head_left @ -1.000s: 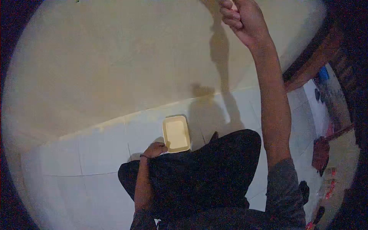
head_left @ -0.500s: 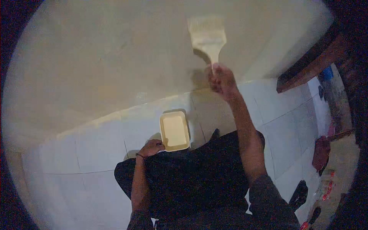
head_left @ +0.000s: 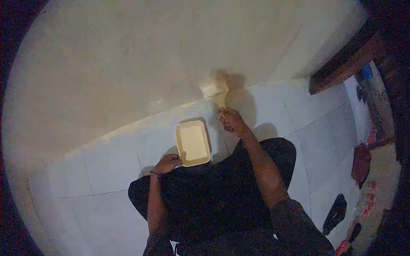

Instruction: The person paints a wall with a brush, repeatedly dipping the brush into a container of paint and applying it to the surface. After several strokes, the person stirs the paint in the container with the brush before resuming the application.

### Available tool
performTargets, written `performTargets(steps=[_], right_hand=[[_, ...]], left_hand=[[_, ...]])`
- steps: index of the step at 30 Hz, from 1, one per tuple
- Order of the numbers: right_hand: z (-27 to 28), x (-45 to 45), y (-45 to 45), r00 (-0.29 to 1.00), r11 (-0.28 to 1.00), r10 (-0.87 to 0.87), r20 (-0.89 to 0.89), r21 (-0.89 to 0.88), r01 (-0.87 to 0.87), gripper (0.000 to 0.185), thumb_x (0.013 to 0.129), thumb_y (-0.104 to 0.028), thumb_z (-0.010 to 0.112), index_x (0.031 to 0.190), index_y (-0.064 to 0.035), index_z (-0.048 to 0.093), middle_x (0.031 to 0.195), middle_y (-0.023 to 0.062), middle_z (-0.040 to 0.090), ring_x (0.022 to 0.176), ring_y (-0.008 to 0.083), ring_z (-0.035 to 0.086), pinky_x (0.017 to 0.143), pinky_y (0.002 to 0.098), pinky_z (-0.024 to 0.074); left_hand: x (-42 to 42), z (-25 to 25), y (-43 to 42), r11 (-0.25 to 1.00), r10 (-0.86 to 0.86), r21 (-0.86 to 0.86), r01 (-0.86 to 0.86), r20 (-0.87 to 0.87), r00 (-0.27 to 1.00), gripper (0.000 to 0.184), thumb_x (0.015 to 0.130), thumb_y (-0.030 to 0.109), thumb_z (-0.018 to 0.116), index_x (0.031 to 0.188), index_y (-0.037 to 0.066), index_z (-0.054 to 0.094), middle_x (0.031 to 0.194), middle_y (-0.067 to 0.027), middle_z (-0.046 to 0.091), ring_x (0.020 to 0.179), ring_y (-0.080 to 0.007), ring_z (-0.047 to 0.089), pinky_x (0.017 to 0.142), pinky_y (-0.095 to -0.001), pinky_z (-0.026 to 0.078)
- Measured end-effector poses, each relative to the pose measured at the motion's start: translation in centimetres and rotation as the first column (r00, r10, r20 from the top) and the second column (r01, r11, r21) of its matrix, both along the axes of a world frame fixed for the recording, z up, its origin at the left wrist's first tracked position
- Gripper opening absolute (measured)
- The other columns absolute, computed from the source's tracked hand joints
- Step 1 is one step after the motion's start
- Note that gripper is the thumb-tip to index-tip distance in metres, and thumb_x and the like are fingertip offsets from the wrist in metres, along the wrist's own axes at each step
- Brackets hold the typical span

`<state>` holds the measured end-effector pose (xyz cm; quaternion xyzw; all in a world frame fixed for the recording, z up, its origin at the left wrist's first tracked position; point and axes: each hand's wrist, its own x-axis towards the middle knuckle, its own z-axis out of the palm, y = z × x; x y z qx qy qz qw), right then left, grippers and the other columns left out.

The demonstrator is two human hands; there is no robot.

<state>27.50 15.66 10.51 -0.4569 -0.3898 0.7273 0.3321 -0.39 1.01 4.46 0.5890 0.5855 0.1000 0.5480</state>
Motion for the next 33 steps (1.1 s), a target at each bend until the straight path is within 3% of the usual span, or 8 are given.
performTargets(steps=[5,9,11,15,20,23,26,33], right_hand=[[-1.4,0.4,-0.6,0.996,0.997,-0.005,0.086,-0.074,0.012,0.030,0.081,-0.037,0.047,0.090,-0.0075,0.047,0.058,0.0010,0.042,0.034,0.0054,0.029,0.030,0.0183,0.0242],[-1.1,0.6,-0.6,0.988,0.997,0.039,0.149,-0.076,-0.028,0.033,0.080,-0.038,0.048,0.090,-0.0060,0.048,0.059,0.0018,0.044,0.035,0.0057,0.029,0.030,0.0184,0.0250],[-3.2,1.3,-0.4,0.999,0.997,0.032,-0.023,-0.066,-0.034,0.036,0.080,-0.039,0.048,0.090,-0.0040,0.049,0.059,0.0019,0.044,0.035,0.0059,0.030,0.030,0.0186,0.0247],[-2.5,0.6,-0.7,0.996,0.983,0.008,0.088,-0.183,0.008,0.036,0.079,-0.038,0.050,0.088,-0.0031,0.049,0.058,0.0011,0.044,0.037,0.0056,0.032,0.030,0.0184,0.0245],[-3.7,1.2,0.6,0.989,0.956,-0.068,-0.135,-0.291,0.026,0.026,0.080,-0.032,0.050,0.084,-0.0054,0.049,0.058,-0.0001,0.043,0.040,0.0052,0.033,0.031,0.0160,0.0240],[-0.5,0.7,0.9,1.000,0.999,-0.012,-0.009,-0.030,0.012,0.025,0.081,-0.029,0.048,0.085,-0.0051,0.048,0.056,-0.0009,0.042,0.038,0.0048,0.032,0.029,0.0153,0.0228],[2.9,1.1,1.1,0.991,0.987,-0.058,-0.125,-0.159,0.038,0.025,0.082,-0.030,0.047,0.086,-0.0052,0.047,0.055,-0.0016,0.041,0.036,0.0034,0.030,0.027,0.0147,0.0233],[15.1,0.2,-0.8,0.986,0.994,-0.090,-0.142,-0.077,0.079,0.023,0.083,-0.029,0.045,0.087,-0.0061,0.047,0.055,-0.0021,0.041,0.034,0.0012,0.029,0.026,0.0129,0.0246]], left_hand=[[0.1,-0.1,0.0,0.996,0.042,-0.078,-0.041,0.017,0.999,0.039,0.074,0.035,0.051,0.091,0.001,0.057,0.083,-0.0140,0.058,0.077,-0.0208,0.054,0.071,-0.0329,0.041],[-0.6,-2.1,-0.1,0.999,0.014,0.033,-0.017,0.092,0.996,0.038,0.073,0.036,0.052,0.087,0.000,0.058,0.081,-0.0133,0.058,0.076,-0.0208,0.054,0.070,-0.0332,0.041],[-0.5,-2.4,-0.2,0.996,-0.013,0.089,0.005,0.096,0.995,0.039,0.073,0.036,0.053,0.086,0.000,0.058,0.081,-0.0135,0.058,0.075,-0.0213,0.054,0.070,-0.0335,0.042],[0.1,-0.2,0.2,0.995,-0.026,0.102,0.021,0.052,0.998,0.039,0.072,0.036,0.053,0.086,0.001,0.057,0.083,-0.0139,0.058,0.077,-0.0239,0.055,0.070,-0.0345,0.042],[0.4,1.4,-0.1,0.988,-0.039,0.151,0.032,0.039,0.998,0.038,0.072,0.036,0.051,0.087,0.002,0.057,0.084,-0.0138,0.059,0.076,-0.0249,0.055,0.070,-0.0352,0.042],[0.5,1.8,-0.1,0.985,-0.007,0.175,-0.002,0.052,0.999,0.038,0.073,0.036,0.051,0.088,0.002,0.057,0.083,-0.0138,0.059,0.076,-0.0250,0.055,0.070,-0.0346,0.042],[0.0,-0.2,0.1,0.996,0.007,0.090,-0.021,0.151,0.989,0.039,0.073,0.035,0.049,0.090,0.001,0.056,0.084,-0.0147,0.058,0.079,-0.0259,0.055,0.072,-0.0337,0.042],[0.1,-1.9,0.0,0.990,-0.027,0.142,0.023,0.028,0.999,0.037,0.075,0.032,0.046,0.090,0.000,0.056,0.088,-0.0147,0.058,0.081,-0.0252,0.055,0.074,-0.0325,0.042]])
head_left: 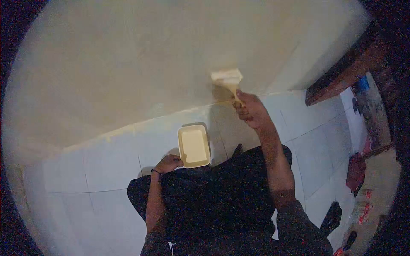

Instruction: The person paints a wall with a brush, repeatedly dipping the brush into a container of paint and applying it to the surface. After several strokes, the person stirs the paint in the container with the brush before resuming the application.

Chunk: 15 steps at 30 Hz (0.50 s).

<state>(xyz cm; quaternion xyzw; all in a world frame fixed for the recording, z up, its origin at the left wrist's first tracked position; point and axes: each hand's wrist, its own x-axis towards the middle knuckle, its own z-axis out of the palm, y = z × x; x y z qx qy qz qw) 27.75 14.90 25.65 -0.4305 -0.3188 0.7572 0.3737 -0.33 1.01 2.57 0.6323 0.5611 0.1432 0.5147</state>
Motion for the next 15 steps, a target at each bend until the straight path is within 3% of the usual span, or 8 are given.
performTargets(steps=[2,3,5,9,11,12,14,15], right_hand=[[3.8,-0.7,-0.9,0.982,0.975,-0.059,0.177,0.221,0.018,0.024,0.083,-0.028,0.044,0.089,-0.0055,0.048,0.055,-0.0030,0.041,0.034,0.0009,0.029,0.027,0.0119,0.0226],[5.4,-1.0,-1.1,0.982,0.974,-0.060,0.178,0.226,0.019,0.024,0.083,-0.028,0.044,0.089,-0.0055,0.048,0.055,-0.0030,0.041,0.034,0.0009,0.029,0.027,0.0119,0.0226],[8.2,-1.4,-1.2,0.992,0.923,-0.103,0.077,0.379,0.066,0.025,0.084,-0.028,0.043,0.092,-0.0052,0.048,0.055,-0.0041,0.041,0.034,0.0000,0.028,0.026,0.0118,0.0194],[14.6,-2.5,-0.8,0.989,0.900,-0.091,0.120,0.436,0.030,0.024,0.084,-0.028,0.041,0.093,-0.0058,0.048,0.054,-0.0051,0.039,0.035,-0.0004,0.028,0.028,0.0123,0.0191],[16.5,-3.0,-0.3,1.000,0.799,-0.021,0.010,0.601,0.011,0.025,0.085,-0.029,0.040,0.094,-0.0065,0.048,0.056,-0.0046,0.039,0.037,-0.0008,0.028,0.029,0.0122,0.0191],[17.3,-3.3,0.1,1.000,0.798,-0.020,0.008,0.602,0.011,0.025,0.085,-0.029,0.040,0.094,-0.0065,0.048,0.056,-0.0046,0.039,0.037,-0.0008,0.028,0.029,0.0122,0.0191],[18.6,-4.0,1.0,0.997,0.665,0.018,-0.069,0.746,0.039,0.026,0.085,-0.029,0.040,0.095,-0.0065,0.048,0.058,-0.0035,0.039,0.038,-0.0001,0.028,0.031,0.0123,0.0205],[19.4,-4.6,1.5,0.997,0.665,0.019,-0.070,0.746,0.039,0.026,0.085,-0.029,0.040,0.095,-0.0065,0.048,0.058,-0.0035,0.039,0.038,-0.0001,0.028,0.031,0.0123,0.0205]], left_hand=[[-0.2,-0.5,0.1,1.000,0.015,0.022,-0.016,0.027,1.000,0.036,0.075,0.032,0.046,0.089,0.001,0.057,0.087,-0.0141,0.058,0.081,-0.0247,0.055,0.074,-0.0320,0.042],[-0.3,-0.7,0.3,1.000,-0.008,0.014,0.008,0.001,1.000,0.037,0.075,0.033,0.046,0.088,0.000,0.057,0.086,-0.0138,0.058,0.080,-0.0242,0.055,0.073,-0.0316,0.042],[-0.2,-0.6,0.2,0.999,-0.033,0.008,0.033,-0.025,0.999,0.037,0.076,0.034,0.046,0.087,0.000,0.057,0.085,-0.0136,0.059,0.078,-0.0238,0.055,0.072,-0.0311,0.042],[-0.1,2.1,0.0,0.999,0.003,-0.044,-0.001,0.047,0.999,0.038,0.076,0.034,0.046,0.084,-0.001,0.056,0.078,-0.0111,0.059,0.070,-0.0202,0.055,0.067,-0.0310,0.043],[0.2,3.3,0.1,0.999,-0.017,-0.037,0.019,0.037,0.999,0.038,0.077,0.035,0.046,0.083,-0.001,0.056,0.076,-0.0101,0.059,0.068,-0.0188,0.054,0.066,-0.0310,0.043],[0.5,3.9,0.0,0.999,-0.010,-0.048,0.010,0.000,1.000,0.037,0.076,0.034,0.047,0.083,-0.001,0.057,0.075,-0.0097,0.059,0.067,-0.0181,0.054,0.066,-0.0305,0.043],[0.7,3.6,-0.1,0.999,-0.001,-0.052,-0.001,-0.040,0.999,0.036,0.075,0.034,0.048,0.082,0.000,0.057,0.075,-0.0093,0.058,0.067,-0.0173,0.054,0.066,-0.0299,0.043],[0.7,3.1,-0.4,0.999,0.043,-0.028,-0.040,0.096,0.994,0.035,0.075,0.034,0.049,0.082,0.000,0.057,0.075,-0.0102,0.058,0.068,-0.0175,0.054,0.066,-0.0300,0.043]])
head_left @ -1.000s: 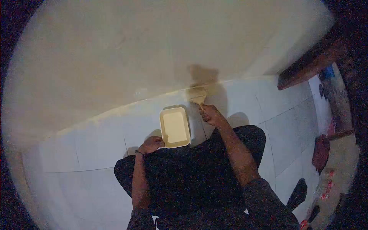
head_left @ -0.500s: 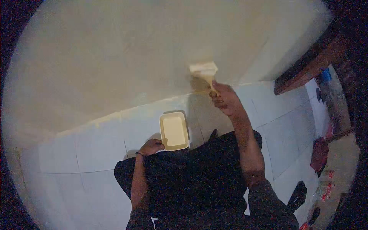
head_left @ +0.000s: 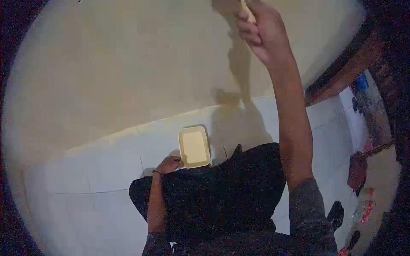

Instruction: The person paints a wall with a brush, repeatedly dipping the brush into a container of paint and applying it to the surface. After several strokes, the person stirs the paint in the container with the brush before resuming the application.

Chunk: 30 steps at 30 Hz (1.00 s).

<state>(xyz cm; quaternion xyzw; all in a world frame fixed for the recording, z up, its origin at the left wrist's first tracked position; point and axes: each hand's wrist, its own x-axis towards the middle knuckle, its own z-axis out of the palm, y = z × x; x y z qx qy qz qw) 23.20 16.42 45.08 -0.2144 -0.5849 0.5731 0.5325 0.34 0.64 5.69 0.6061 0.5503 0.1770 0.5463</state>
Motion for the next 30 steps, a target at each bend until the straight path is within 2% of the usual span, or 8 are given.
performTargets(steps=[2,6,17,19,21,25,28,30], right_hand=[[1.3,-1.0,0.9,0.999,0.997,-0.010,-0.047,0.072,0.013,0.024,0.088,-0.027,0.034,0.094,-0.0047,0.042,0.058,-0.0028,0.039,0.041,0.0029,0.032,0.034,0.0169,0.0280],[-2.9,-1.8,3.2,0.996,0.997,0.061,-0.070,-0.031,-0.063,0.028,0.085,-0.029,0.039,0.098,-0.0063,0.047,0.060,-0.0027,0.039,0.040,0.0005,0.028,0.032,0.0130,0.0211],[-24.3,-0.9,-0.7,0.978,0.892,0.119,0.173,-0.451,-0.029,0.042,0.080,-0.039,0.047,0.102,-0.0030,0.048,0.055,-0.0025,0.042,0.039,0.0041,0.035,0.032,0.0182,0.0266],[-28.7,-0.7,-1.3,0.971,0.882,0.102,0.218,-0.470,0.013,0.041,0.080,-0.038,0.047,0.101,-0.0030,0.048,0.055,-0.0021,0.042,0.039,0.0042,0.035,0.032,0.0183,0.0268],[-31.7,-0.4,-2.3,0.947,0.859,0.128,0.294,-0.510,0.043,0.037,0.081,-0.037,0.046,0.098,-0.0042,0.049,0.056,-0.0018,0.041,0.039,0.0045,0.035,0.032,0.0185,0.0274],[-35.3,-1.2,-2.7,0.949,0.777,0.147,0.278,-0.626,0.063,0.031,0.081,-0.035,0.046,0.092,-0.0057,0.049,0.055,-0.0017,0.039,0.040,0.0047,0.035,0.032,0.0182,0.0266],[-37.1,-1.5,-2.7,0.959,0.659,0.119,0.259,-0.743,0.119,0.024,0.081,-0.032,0.046,0.084,-0.0078,0.048,0.055,-0.0016,0.038,0.038,0.0050,0.033,0.031,0.0177,0.0245],[-38.0,-1.1,-2.5,0.981,0.608,0.173,0.092,-0.793,-0.032,0.023,0.081,-0.029,0.046,0.082,-0.0069,0.046,0.056,-0.0009,0.039,0.037,0.0049,0.032,0.030,0.0172,0.0232]], left_hand=[[-0.2,0.0,-0.1,0.999,0.046,0.022,-0.050,0.132,0.990,0.034,0.074,0.033,0.049,0.081,0.001,0.057,0.075,-0.0110,0.058,0.068,-0.0176,0.054,0.066,-0.0300,0.042],[-0.1,0.3,0.2,1.000,0.010,0.017,-0.009,-0.047,0.999,0.034,0.073,0.032,0.050,0.080,0.000,0.057,0.077,-0.0131,0.058,0.071,-0.0192,0.054,0.068,-0.0305,0.043],[-0.8,-2.5,0.8,0.996,-0.090,-0.017,0.089,-0.164,0.982,0.039,0.074,0.036,0.048,0.088,0.001,0.058,0.083,-0.0149,0.059,0.079,-0.0258,0.055,0.072,-0.0341,0.042],[-1.2,-3.9,0.7,0.981,-0.094,0.160,0.110,-0.105,0.990,0.039,0.074,0.037,0.049,0.089,0.001,0.057,0.084,-0.0145,0.059,0.080,-0.0253,0.055,0.072,-0.0336,0.042],[-0.7,-1.2,0.6,0.994,-0.084,0.055,0.091,-0.129,0.988,0.039,0.074,0.037,0.049,0.090,0.002,0.057,0.087,-0.0141,0.058,0.082,-0.0252,0.055,0.073,-0.0334,0.042],[-1.1,-1.8,0.5,0.995,-0.041,-0.096,0.040,-0.006,0.999,0.038,0.073,0.035,0.050,0.093,0.003,0.056,0.094,-0.0121,0.057,0.084,-0.0251,0.054,0.076,-0.0331,0.042],[-1.6,-2.7,0.4,0.988,-0.123,0.105,0.117,0.055,0.991,0.038,0.071,0.033,0.053,0.093,0.002,0.056,0.095,-0.0118,0.056,0.085,-0.0260,0.053,0.078,-0.0336,0.041],[-1.0,-0.8,0.6,0.994,-0.095,0.048,0.098,-0.062,0.994,0.037,0.071,0.032,0.053,0.092,0.002,0.056,0.095,-0.0122,0.056,0.085,-0.0262,0.053,0.078,-0.0339,0.041]])
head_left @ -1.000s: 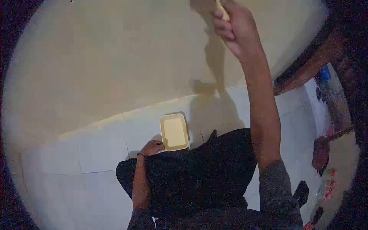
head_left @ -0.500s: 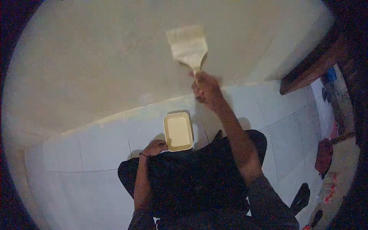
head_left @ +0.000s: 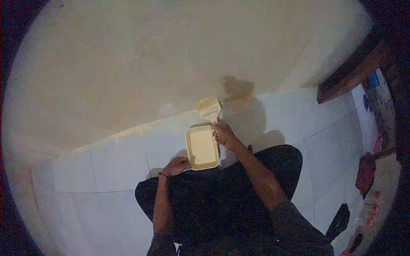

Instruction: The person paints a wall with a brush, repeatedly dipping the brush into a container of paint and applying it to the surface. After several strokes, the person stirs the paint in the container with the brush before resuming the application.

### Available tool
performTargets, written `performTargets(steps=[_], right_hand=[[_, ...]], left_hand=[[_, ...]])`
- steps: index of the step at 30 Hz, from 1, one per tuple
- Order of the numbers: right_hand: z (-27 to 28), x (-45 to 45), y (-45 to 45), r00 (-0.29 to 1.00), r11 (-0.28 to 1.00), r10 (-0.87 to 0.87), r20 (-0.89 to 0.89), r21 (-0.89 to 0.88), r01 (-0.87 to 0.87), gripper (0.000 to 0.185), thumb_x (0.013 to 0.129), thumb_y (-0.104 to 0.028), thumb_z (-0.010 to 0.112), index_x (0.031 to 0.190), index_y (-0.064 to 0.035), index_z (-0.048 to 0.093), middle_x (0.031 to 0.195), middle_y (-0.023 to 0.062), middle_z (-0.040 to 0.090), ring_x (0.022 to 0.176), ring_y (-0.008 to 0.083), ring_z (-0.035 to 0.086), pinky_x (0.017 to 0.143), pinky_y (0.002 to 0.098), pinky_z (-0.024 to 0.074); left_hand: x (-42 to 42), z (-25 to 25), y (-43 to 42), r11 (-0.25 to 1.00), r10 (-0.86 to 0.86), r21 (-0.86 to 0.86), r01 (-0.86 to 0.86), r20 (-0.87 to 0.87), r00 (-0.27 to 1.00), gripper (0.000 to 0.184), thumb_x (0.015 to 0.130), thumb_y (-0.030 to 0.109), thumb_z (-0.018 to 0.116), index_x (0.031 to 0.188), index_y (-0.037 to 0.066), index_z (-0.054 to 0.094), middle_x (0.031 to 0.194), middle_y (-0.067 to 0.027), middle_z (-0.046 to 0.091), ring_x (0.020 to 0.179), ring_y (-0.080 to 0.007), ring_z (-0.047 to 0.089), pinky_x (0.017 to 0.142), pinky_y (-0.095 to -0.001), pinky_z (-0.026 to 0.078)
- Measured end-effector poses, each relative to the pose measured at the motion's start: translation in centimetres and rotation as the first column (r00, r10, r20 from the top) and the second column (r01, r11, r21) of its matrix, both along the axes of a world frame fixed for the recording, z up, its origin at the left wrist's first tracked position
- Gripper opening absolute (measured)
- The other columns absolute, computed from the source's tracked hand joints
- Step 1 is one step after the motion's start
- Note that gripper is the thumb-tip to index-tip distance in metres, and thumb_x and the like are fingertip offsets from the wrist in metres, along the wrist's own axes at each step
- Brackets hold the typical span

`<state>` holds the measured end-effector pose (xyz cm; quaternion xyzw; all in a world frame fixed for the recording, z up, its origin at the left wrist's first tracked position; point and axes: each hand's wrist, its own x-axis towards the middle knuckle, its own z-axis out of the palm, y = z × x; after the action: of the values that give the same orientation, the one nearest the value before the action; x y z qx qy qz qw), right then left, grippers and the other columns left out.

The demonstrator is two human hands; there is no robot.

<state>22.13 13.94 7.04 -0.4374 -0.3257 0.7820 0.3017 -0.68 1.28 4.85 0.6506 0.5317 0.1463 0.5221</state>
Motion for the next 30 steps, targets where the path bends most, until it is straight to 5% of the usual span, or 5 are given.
performTargets(steps=[4,9,12,16,30], right_hand=[[2.6,0.2,-0.3,0.997,0.999,0.036,-0.075,-0.008,-0.037,0.023,0.081,-0.028,0.047,0.082,-0.0052,0.045,0.056,-0.0009,0.039,0.035,0.0043,0.031,0.030,0.0167,0.0231],[1.5,-0.5,1.3,0.962,0.942,0.043,-0.271,-0.309,-0.129,0.021,0.082,-0.026,0.044,0.080,-0.0054,0.044,0.055,-0.0007,0.039,0.034,0.0047,0.031,0.029,0.0163,0.0247],[0.6,-1.5,2.6,0.938,0.963,0.034,-0.346,-0.238,-0.122,0.019,0.083,-0.024,0.042,0.081,-0.0060,0.042,0.055,-0.0005,0.040,0.037,0.0053,0.034,0.029,0.0159,0.0260],[7.2,-2.9,2.4,0.924,0.950,-0.065,-0.376,-0.307,-0.058,0.018,0.082,-0.024,0.044,0.082,-0.0066,0.043,0.056,-0.0005,0.040,0.040,0.0056,0.037,0.029,0.0154,0.0264],[31.1,-5.0,-2.6,0.983,0.852,0.024,-0.180,0.518,0.074,0.029,0.082,-0.032,0.046,0.086,-0.0036,0.046,0.058,-0.0011,0.041,0.038,0.0031,0.033,0.030,0.0149,0.0239]], left_hand=[[0.3,0.3,0.1,0.993,0.010,-0.115,-0.023,-0.108,0.994,0.039,0.071,0.034,0.052,0.091,0.001,0.056,0.097,-0.0135,0.055,0.088,-0.0268,0.052,0.080,-0.0346,0.040],[0.2,-1.2,-0.1,1.000,-0.007,-0.025,0.006,-0.026,1.000,0.040,0.072,0.035,0.050,0.092,0.001,0.056,0.093,-0.0138,0.057,0.087,-0.0268,0.052,0.079,-0.0350,0.039],[0.8,1.6,-0.1,1.000,0.014,0.006,-0.013,-0.040,0.999,0.040,0.073,0.036,0.049,0.090,0.000,0.056,0.088,-0.0138,0.058,0.084,-0.0273,0.053,0.078,-0.0351,0.040],[0.2,-0.4,0.0,0.999,-0.044,0.023,0.045,-0.059,0.997,0.038,0.074,0.035,0.049,0.088,0.001,0.057,0.084,-0.0127,0.059,0.081,-0.0263,0.054,0.076,-0.0347,0.040],[0.8,-1.3,-0.3,0.998,0.045,0.045,-0.041,-0.084,0.995,0.035,0.071,0.036,0.051,0.078,0.002,0.058,0.071,-0.0097,0.056,0.065,-0.0181,0.050,0.064,-0.0306,0.041]])
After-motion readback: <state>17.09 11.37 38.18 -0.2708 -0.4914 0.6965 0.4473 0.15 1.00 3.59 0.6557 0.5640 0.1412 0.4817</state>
